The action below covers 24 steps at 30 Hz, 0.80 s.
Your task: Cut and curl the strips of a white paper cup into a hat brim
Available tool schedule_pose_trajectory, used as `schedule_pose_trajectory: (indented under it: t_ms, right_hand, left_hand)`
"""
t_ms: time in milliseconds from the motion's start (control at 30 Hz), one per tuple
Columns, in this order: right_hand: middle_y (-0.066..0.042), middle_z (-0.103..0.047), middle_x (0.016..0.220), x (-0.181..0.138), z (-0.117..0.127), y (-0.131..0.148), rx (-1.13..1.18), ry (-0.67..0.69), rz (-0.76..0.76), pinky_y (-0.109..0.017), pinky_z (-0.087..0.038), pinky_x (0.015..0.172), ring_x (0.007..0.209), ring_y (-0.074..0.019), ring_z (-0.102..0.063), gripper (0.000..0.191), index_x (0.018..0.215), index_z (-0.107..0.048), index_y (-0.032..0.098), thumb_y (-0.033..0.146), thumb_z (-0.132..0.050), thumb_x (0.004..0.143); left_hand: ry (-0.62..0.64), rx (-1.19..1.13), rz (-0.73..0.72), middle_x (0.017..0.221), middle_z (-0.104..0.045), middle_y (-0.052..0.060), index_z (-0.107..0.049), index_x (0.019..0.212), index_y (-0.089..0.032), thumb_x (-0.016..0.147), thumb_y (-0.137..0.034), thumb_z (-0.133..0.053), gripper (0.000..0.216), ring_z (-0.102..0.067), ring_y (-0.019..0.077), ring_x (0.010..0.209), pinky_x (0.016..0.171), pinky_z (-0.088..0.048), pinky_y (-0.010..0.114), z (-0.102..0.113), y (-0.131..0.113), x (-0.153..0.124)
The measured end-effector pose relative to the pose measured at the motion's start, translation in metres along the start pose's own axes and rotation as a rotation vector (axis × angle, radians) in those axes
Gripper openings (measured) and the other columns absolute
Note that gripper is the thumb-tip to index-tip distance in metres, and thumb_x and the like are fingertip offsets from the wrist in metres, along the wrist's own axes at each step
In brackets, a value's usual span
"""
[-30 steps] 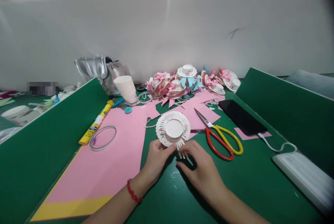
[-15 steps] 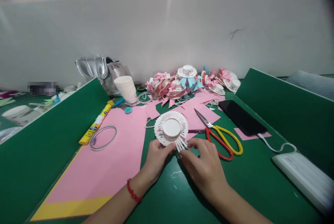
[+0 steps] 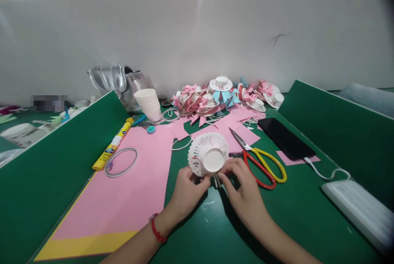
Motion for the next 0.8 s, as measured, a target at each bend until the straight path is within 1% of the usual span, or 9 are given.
schedule_pose_trajectory:
  t_ms: [167,233,300,433,533,633,733,800]
  right_hand:
    - [-0.004,-0.059,0.073,-0.0006,0.0001,-0.0043,-0.002,0.061,-0.130,-0.028,-0.043,0.060,0.068,-0.0186,-0.055,0.005,0.076,-0.053,0.019,0.017,-0.048,0.077]
    - [-0.004,-0.061,0.072,-0.0001,0.0005,-0.0025,0.049,0.081,-0.192,-0.027,-0.043,0.058,0.066,-0.0185,-0.056,0.006,0.076,-0.054,0.018,0.020,-0.048,0.077]
    - [-0.003,-0.060,0.067,0.0015,0.0012,0.0007,0.143,0.088,-0.247,-0.026,-0.043,0.056,0.063,-0.0169,-0.055,0.007,0.071,-0.054,0.018,0.022,-0.050,0.076]
    - [0.001,-0.054,0.057,0.0049,0.0027,0.0047,0.314,0.026,-0.336,-0.023,-0.042,0.050,0.053,-0.0130,-0.051,0.011,0.063,-0.051,0.017,0.024,-0.057,0.070]
    - [0.002,-0.054,0.055,0.0052,0.0028,0.0050,0.389,-0.014,-0.370,-0.023,-0.042,0.049,0.051,-0.0123,-0.051,0.013,0.061,-0.051,0.017,0.025,-0.059,0.068]
    - [0.001,-0.055,0.056,0.0038,0.0020,0.0052,0.417,-0.030,-0.399,-0.023,-0.043,0.050,0.053,-0.0129,-0.052,0.012,0.060,-0.053,0.017,0.025,-0.060,0.067]
    - [0.001,-0.055,0.056,0.0027,-0.0001,0.0043,0.434,-0.027,-0.413,-0.023,-0.042,0.049,0.052,-0.0123,-0.051,0.012,0.062,-0.052,0.017,0.025,-0.059,0.067]
    - [0.003,-0.053,0.058,0.0025,-0.0012,0.0013,0.426,-0.053,-0.416,-0.023,-0.041,0.048,0.051,-0.0110,-0.049,0.013,0.064,-0.050,0.018,0.025,-0.060,0.066]
  left_hand:
    - [0.082,-0.016,-0.012,0.070,-0.061,0.004,-0.056,0.070,-0.011,0.062,-0.014,-0.054,0.009,-0.056,0.0152,0.064,0.057,-0.046,0.023,-0.0022,-0.0003,-0.0012]
    - [0.092,-0.037,-0.004,0.071,-0.061,0.004,-0.056,0.073,-0.011,0.062,-0.014,-0.054,0.011,-0.057,0.0154,0.065,0.057,-0.047,0.023,-0.0024,-0.0008,-0.0011]
    - [0.097,-0.049,0.003,0.069,-0.062,0.004,-0.056,0.071,-0.012,0.061,-0.014,-0.056,0.010,-0.057,0.0153,0.064,0.057,-0.047,0.023,-0.0024,-0.0008,-0.0006]
    - [0.099,-0.098,0.015,0.070,-0.064,0.004,-0.058,0.070,-0.011,0.061,-0.016,-0.057,0.010,-0.059,0.0156,0.065,0.059,-0.048,0.023,-0.0026,0.0001,0.0003]
    - [0.099,-0.115,0.023,0.069,-0.065,0.004,-0.059,0.069,-0.011,0.061,-0.017,-0.059,0.010,-0.059,0.0149,0.062,0.057,-0.048,0.022,-0.0030,0.0004,-0.0004]
    - [0.110,-0.095,0.055,0.068,-0.066,0.005,-0.060,0.069,-0.010,0.061,-0.017,-0.061,0.011,-0.059,0.0151,0.061,0.057,-0.047,0.023,-0.0031,0.0007,-0.0016]
    - [0.108,-0.116,0.073,0.073,-0.067,0.006,-0.061,0.072,-0.010,0.061,-0.018,-0.062,0.013,-0.060,0.0167,0.066,0.062,-0.048,0.025,-0.0025,0.0001,-0.0012]
    - [0.107,-0.152,0.089,0.075,-0.068,0.007,-0.061,0.072,-0.010,0.061,-0.018,-0.063,0.014,-0.061,0.0179,0.069,0.065,-0.049,0.027,-0.0020,-0.0009,-0.0001]
Point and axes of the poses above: each hand's wrist, its own x-axis towards the middle knuckle, its own z-axis out of the back of the hand, y = z × x, the point moved 2 cm from there along x, towards the middle knuckle
